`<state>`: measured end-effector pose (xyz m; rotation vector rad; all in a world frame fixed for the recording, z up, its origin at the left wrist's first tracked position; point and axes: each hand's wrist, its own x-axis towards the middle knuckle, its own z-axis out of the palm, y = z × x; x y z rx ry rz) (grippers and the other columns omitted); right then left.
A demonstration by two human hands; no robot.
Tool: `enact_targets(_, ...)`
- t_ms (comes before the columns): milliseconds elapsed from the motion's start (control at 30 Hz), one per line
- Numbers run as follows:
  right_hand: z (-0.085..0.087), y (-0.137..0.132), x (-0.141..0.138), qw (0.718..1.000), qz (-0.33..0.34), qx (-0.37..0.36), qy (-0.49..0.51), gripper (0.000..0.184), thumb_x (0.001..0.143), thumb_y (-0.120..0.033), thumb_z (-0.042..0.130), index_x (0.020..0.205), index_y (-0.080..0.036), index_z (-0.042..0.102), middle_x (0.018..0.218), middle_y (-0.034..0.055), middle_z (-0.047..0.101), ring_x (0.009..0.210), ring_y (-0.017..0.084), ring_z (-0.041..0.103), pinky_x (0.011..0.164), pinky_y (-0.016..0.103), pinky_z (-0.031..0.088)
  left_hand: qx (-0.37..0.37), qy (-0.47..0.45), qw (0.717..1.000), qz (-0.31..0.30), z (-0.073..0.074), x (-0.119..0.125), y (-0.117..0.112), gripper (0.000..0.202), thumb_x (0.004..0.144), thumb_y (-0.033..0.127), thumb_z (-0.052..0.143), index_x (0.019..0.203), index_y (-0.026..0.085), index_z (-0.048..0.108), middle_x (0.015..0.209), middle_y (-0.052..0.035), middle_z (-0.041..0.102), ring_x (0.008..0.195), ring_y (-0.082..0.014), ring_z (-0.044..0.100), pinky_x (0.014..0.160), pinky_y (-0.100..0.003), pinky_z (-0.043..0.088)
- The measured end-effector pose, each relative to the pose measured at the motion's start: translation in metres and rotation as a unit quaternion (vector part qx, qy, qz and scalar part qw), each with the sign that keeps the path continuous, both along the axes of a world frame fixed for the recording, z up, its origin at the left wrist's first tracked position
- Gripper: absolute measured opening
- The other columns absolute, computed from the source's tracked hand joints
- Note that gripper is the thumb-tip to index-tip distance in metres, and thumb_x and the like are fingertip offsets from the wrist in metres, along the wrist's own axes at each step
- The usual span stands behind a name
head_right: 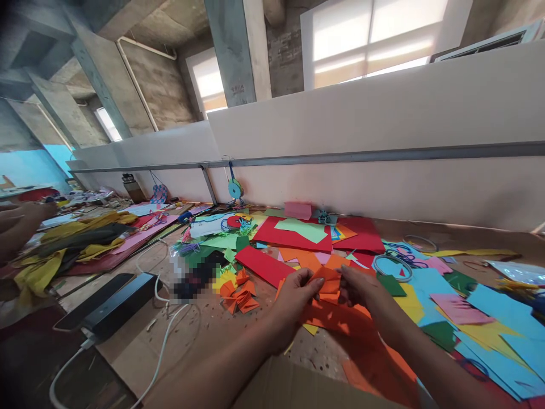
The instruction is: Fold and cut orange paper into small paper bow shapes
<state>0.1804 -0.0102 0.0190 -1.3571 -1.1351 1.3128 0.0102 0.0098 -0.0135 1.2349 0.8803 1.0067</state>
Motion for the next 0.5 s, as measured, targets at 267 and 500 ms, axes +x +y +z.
enact_targets(267,0.000,-0.009,0.001,0.995,-0.012,0.083,-0.050,0.031,0.071,-0.048,0.074,0.065,-0.021,0.060,0.061,-0.0035,0.055,0.057,0.013,0.049,0.056,0.026,0.039,0.010,-0.024,0.999,-0.041,0.013,-0.002,-0.010,0.025,0.082,0.039,0.062,0.075,0.016,0.057,0.066,0.0014,0.052,0.058,-0.0103,0.041,0.056,-0.022,0.030)
enact_targets(500,0.001,-0.004,0.012,0.995,-0.035,0.086,-0.021,0.032,0.069,-0.049,0.075,0.069,-0.021,0.059,0.065,-0.0009,0.058,0.057,0.014,0.051,0.056,0.028,0.042,0.032,0.016,0.999,-0.016,0.008,-0.005,0.008,0.036,0.074,0.051,0.065,0.070,0.017,0.054,0.058,0.0000,0.054,0.052,-0.0112,0.043,0.052,-0.023,0.031)
